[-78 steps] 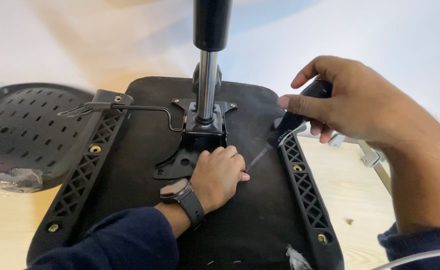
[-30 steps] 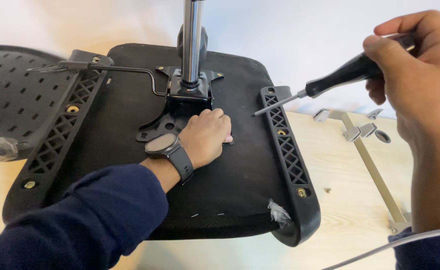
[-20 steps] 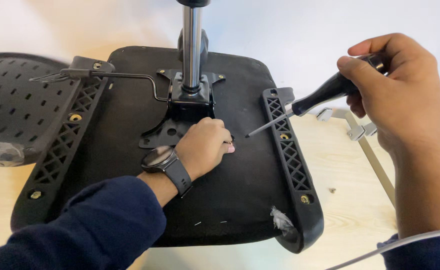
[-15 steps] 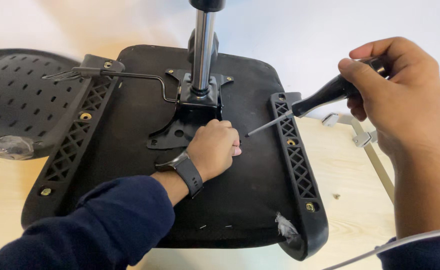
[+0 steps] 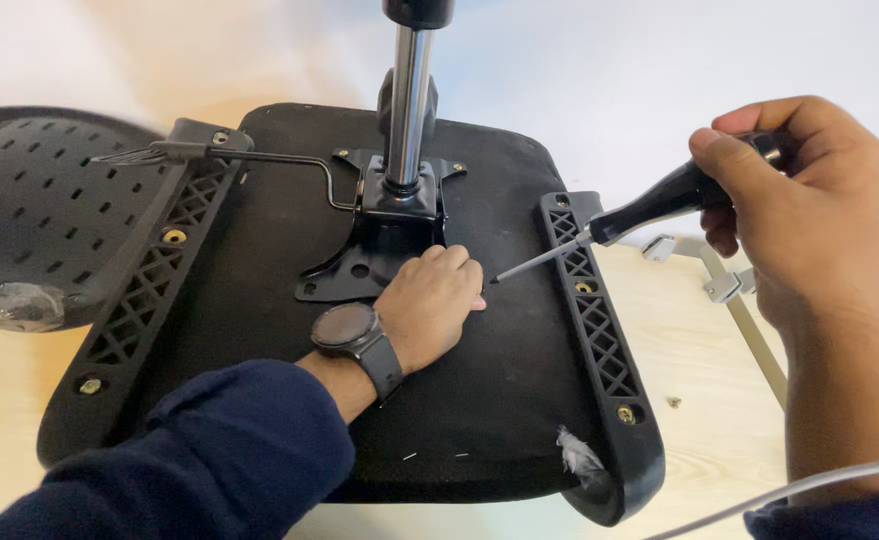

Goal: The person uses a screwdriver to tighten screws on the underside of an office chair seat, securing the central gas lift mechanism to the seat base. The person works methodically around the mounting plate, tightening each screw in turn.

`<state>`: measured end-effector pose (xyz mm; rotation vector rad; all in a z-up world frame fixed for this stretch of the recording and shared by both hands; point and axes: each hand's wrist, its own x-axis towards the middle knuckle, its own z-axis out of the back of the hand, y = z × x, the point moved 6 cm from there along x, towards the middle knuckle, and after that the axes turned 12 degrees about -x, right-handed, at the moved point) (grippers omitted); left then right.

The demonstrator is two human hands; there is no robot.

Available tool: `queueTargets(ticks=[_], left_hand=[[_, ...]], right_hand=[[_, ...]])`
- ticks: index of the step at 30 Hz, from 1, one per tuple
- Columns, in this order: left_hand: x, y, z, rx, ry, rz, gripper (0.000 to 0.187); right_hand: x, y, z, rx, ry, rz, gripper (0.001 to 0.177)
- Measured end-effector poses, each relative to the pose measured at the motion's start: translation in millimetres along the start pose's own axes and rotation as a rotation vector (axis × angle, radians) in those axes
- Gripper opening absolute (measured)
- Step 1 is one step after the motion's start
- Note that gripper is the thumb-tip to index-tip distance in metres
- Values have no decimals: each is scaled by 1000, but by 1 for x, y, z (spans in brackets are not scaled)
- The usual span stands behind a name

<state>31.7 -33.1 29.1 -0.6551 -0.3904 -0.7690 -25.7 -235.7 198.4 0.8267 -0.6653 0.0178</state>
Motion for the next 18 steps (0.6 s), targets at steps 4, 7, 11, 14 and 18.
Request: queueTargets(ticks=[4,7,11,14,18], left_hand=[[-2,4,-1,17,18,58,18],[-1,8,-2,-31,38,107,16],[0,12,-3,-116,47,146,18],[-1,12,-4,-89,39,148,16],[-1,12,-5,-99,34,162,20]], right_hand=[[0,-3,-2,-23,6,-34,13],[-2,0,-6,-45,11,-50,14],[1,8,-17,-41,39,-72,15],[8,17,-24,-33,73,-39,16],[17,25,-38,-75,138,59,17]])
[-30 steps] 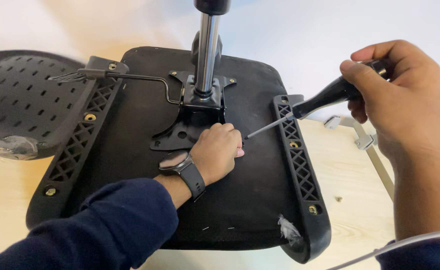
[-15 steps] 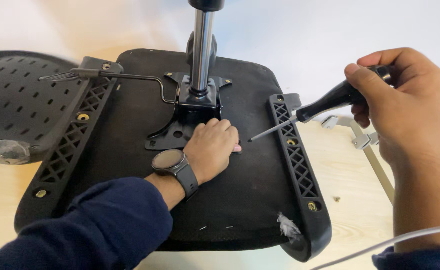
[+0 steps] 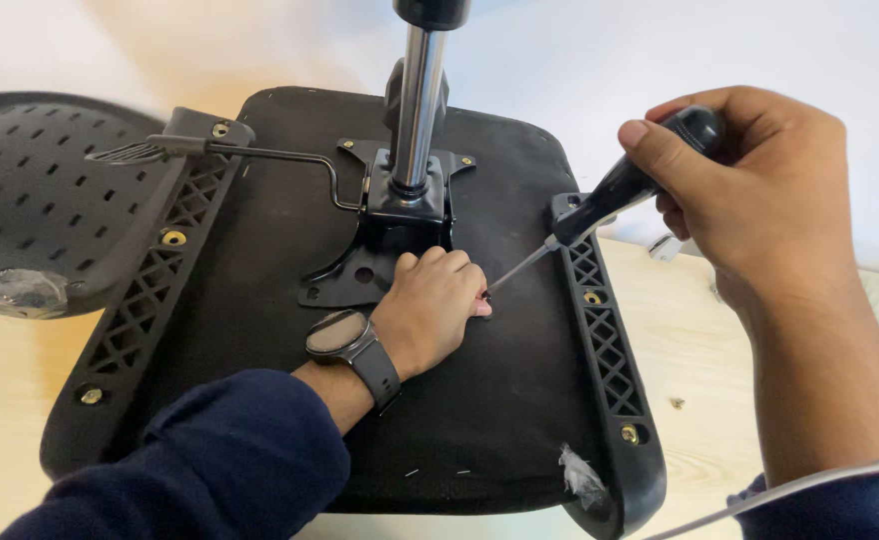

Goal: The person uses a screwdriver to tighten screws on the underside of an office chair seat, securing the central gas lift mechanism to the seat base. The person works methodically around the mounting plate, tightening each screw in turn.

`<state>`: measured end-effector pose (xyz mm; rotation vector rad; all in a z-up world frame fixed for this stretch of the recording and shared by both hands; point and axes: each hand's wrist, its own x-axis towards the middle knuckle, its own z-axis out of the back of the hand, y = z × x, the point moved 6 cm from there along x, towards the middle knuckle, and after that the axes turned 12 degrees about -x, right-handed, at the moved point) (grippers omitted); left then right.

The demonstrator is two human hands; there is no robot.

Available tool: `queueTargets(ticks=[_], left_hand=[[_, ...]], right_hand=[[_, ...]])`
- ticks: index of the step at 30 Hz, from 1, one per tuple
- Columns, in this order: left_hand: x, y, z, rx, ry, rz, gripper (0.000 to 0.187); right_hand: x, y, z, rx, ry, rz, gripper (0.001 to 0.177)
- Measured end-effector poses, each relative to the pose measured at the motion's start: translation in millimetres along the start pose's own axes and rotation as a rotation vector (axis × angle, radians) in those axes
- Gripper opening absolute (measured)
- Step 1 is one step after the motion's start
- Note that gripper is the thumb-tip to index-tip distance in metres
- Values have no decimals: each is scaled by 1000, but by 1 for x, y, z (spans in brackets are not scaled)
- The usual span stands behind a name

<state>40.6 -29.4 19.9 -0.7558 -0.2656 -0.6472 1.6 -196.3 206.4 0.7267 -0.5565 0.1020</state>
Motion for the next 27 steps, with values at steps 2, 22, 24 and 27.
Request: queueTargets(ticks=[2,22,24,27], left_hand=[[0,0,-1,4,22,16,21],[-1,-3,0,33,25,-60,21],[0,-3,0,28,52,-36,21],[0,-5,0,18,67,-25,20]], right_hand=[[3,-1,-4,-33,27,25,18],[36,32,-24,-490,725,317,38],[37,41,-27,-301,844,518,40],[43,35,-31,-520,790,397,43]])
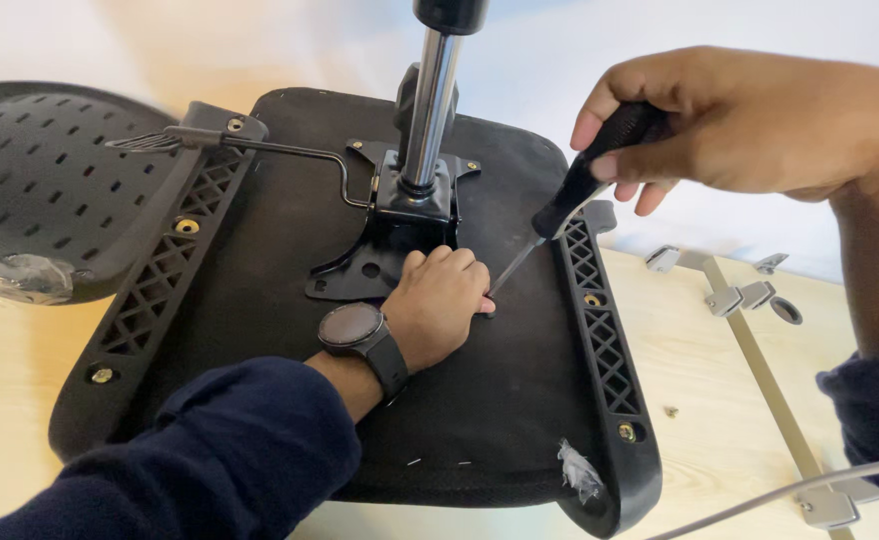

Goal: The person uses a screwdriver to tighten screws on the underside of an office chair seat, securing the central gas lift mechanism to the seat base. The person works methodically around the mounting plate, tightening each screw in turn.

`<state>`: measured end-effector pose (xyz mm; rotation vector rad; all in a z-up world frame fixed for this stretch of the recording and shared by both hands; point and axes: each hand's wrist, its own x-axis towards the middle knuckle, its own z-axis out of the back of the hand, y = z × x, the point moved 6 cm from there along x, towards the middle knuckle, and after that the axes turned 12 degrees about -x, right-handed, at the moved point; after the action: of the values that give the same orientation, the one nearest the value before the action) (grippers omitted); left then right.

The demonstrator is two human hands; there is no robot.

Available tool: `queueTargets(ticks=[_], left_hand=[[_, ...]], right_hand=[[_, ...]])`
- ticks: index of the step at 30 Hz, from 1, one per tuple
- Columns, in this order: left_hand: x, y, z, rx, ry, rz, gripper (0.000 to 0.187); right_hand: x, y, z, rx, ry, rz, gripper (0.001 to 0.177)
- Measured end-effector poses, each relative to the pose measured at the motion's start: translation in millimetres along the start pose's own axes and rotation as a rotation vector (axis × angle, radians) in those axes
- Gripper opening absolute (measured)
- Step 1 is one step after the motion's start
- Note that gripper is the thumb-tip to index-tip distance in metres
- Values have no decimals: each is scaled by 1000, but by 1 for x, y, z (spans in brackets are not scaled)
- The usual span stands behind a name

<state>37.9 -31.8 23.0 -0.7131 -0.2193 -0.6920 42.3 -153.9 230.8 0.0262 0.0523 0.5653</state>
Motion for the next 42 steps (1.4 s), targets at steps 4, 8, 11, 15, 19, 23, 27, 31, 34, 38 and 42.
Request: queueTargets(ticks=[4,8,11,15,19,23,27,31,34,38,42], left_hand=[[-2,-1,2,-15,-27,-5,19],[0,-1,-1,18,15,21,22],[1,-2,-1,65,-8,8,24],[-2,0,-3,94,-37,26,24],[1,3,-6,106,-35,53,26],[3,5,-4,71,-46,34,27],[7,7,-5,66,27,82,31],[5,7,-5,56,63,99,30],[4,5,-3,56,16,73,26],[2,3,-3,36,-28,34,18],[0,3,-2,27,-63,9,20]], right_hand=[[-3,1,-1,-446,-30,-559,51],[-5,20,6,-328,-135,-511,36],[-5,13,4,-234,-37,-448,38],[7,8,5,-58,-41,-117,44],[8,0,3,48,-97,45,33],[-4,-2,5,204,-269,104,34],[-9,-18,-9,228,-254,-146,24],[-8,-23,-15,250,-278,-126,21],[-6,-28,-17,302,-275,-102,21],[-4,-35,-14,358,-305,-55,20],[-2,-41,-15,292,-294,-89,19]])
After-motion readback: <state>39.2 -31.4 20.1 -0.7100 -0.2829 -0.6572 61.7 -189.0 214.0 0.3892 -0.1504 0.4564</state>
